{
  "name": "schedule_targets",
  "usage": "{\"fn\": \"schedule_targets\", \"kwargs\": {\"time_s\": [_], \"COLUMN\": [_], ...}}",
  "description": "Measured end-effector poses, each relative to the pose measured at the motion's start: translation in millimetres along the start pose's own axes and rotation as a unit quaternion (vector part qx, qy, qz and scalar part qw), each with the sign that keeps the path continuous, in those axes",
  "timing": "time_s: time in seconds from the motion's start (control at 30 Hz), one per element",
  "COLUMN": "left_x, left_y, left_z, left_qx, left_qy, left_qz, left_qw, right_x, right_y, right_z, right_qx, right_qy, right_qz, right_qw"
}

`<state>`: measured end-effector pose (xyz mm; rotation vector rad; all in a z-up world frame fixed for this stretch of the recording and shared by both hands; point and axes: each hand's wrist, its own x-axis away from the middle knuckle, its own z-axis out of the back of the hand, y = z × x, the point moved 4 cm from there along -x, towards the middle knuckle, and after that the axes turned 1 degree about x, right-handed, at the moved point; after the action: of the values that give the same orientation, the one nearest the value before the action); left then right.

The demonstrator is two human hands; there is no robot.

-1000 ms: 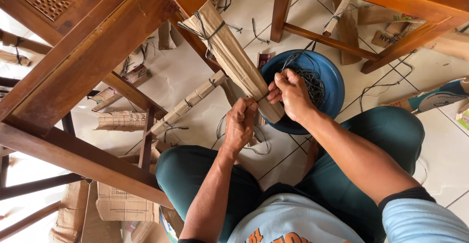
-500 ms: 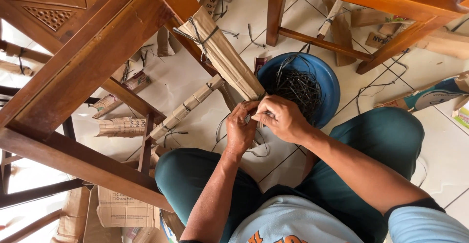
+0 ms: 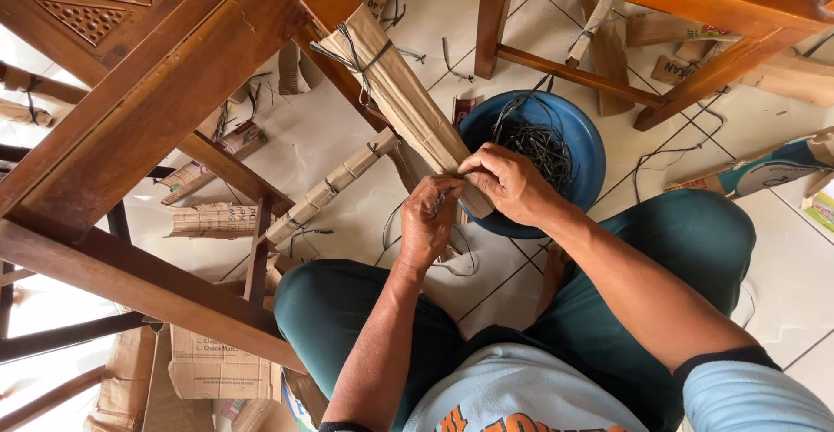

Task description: The person sits on the floor and wraps strips of cardboard around the legs of a wooden chair. They secure the cardboard by tying it with wire, using a blue bucket to hold the wire supply. The person repeats this process for multiple legs of the chair.

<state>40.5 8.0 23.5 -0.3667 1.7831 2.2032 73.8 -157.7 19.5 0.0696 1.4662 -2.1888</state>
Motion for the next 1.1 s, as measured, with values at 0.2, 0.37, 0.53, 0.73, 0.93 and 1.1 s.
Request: {"fn": "schedule_targets", "kwargs": {"time_s": [0.2,0.37,0.53,0.73,0.93,1.1], "left_x": [7,7,8,4,11,26], "left_y": [-18,-25,-41,-21,-13,-34], "left_z": [-4,-7,-2,1,-7,-17], "left_qx": [0.088,0.19,0.116,0.067,-0.028,-0.131], "left_qy": [0.038,0.082,0.036,0.003,0.018,0.054], "left_qz": [0.088,0.199,0.193,0.162,0.128,0.08], "left_qw": [0.991,0.958,0.974,0.985,0.991,0.987], "right_x": [8,8,1,5,14,13], "right_y": [10,-11,-39,-23,1,-14], "right_z": [-5,1,-5,-16,-23,-25], "right_qx": [0.039,0.099,0.145,0.131,0.114,0.166], "right_qy": [-0.01,-0.011,0.014,0.097,0.155,0.162], "right_qz": [0.014,0.052,0.157,0.159,0.094,0.118], "right_qw": [0.999,0.994,0.977,0.974,0.977,0.966]}}
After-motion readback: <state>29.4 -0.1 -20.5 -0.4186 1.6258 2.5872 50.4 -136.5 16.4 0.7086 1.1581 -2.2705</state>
